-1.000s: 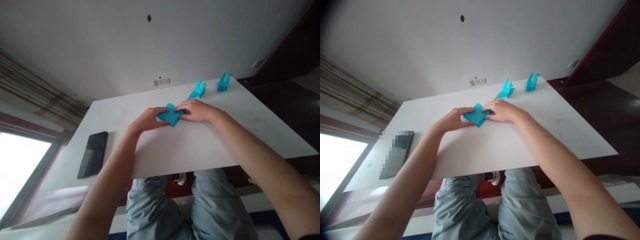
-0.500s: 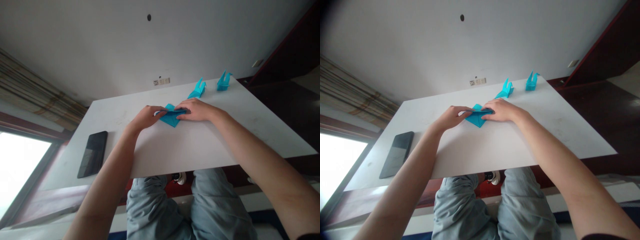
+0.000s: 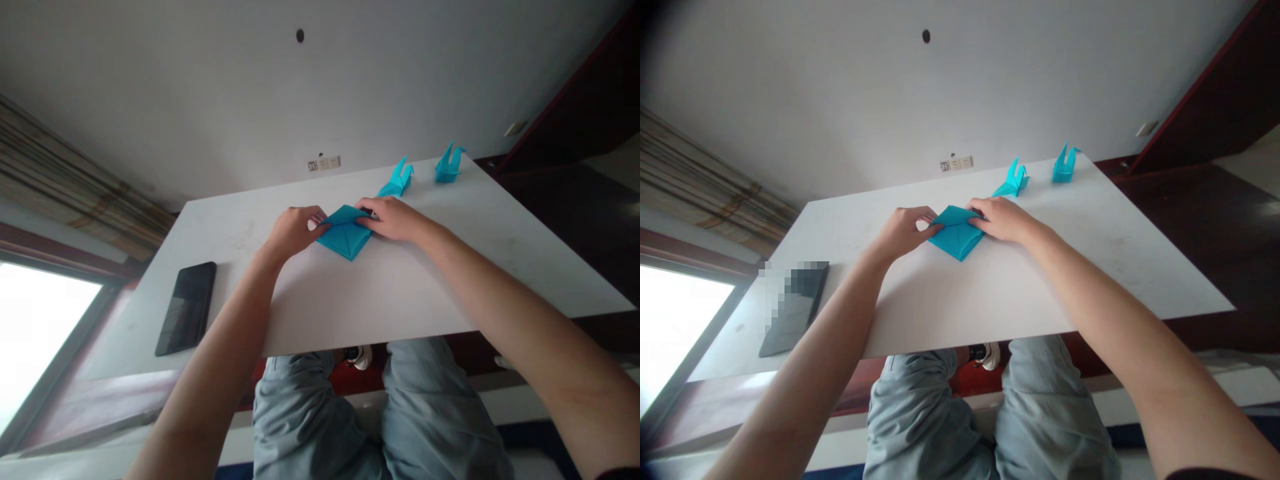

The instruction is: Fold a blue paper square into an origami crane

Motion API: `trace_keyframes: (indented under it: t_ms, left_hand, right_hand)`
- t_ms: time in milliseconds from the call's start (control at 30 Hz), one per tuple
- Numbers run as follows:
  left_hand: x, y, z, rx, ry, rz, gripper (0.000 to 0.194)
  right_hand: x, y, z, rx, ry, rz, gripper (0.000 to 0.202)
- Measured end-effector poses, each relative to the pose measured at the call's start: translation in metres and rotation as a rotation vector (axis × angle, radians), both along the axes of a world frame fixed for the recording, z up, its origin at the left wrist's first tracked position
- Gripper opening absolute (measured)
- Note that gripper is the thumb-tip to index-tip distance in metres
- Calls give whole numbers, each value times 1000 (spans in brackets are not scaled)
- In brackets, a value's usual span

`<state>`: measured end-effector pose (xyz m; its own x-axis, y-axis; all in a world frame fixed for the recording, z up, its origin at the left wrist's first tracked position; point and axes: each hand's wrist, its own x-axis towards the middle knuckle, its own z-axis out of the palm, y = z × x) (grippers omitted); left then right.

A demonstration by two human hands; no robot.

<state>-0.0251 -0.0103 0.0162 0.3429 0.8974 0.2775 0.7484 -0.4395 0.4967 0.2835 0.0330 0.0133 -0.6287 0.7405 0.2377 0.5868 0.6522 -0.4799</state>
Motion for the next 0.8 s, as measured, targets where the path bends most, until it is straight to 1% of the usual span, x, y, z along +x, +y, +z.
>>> trace_keyframes:
  t_ms: [67,167,233,300,400,500,567,600,633,700,800]
  left_hand:
    - [-1,0,2,-11,18,30,4]
    - [-2,0,3,-29,23,60,8]
    - [0,0,3,-32,26,77,9]
    - [3,0,2,-12,42,87,10]
    - [10,1,-3,42,43,105,10]
    - [17,1,-10,37,-43,162,14]
    - [22,1,-15,58,-108,191,20]
    - [25,1,-18,73,-140,195,23]
    - [27,1,-20,83,-167,190,25]
    - [30,0,-22,103,-209,179,29]
    - [32,-3,-19,131,-246,164,32]
  right_hand:
    - [1,0,1,-14,1,-23,18]
    - [1,0,1,-21,-9,-49,11]
    - [0,0,2,-20,-10,-70,11]
    - [-3,-1,2,-9,-15,-82,12]
    - [-7,-2,3,21,-35,-87,7]
    - [-10,-3,2,58,-76,-117,16]
    - [-12,-3,0,68,-81,-159,15]
    - [-12,-3,-1,68,-69,-178,18]
    - [-12,-3,-2,66,-51,-193,24]
    - [-13,-3,-5,61,-20,-207,37]
    - [-15,-3,-5,54,-38,-215,43]
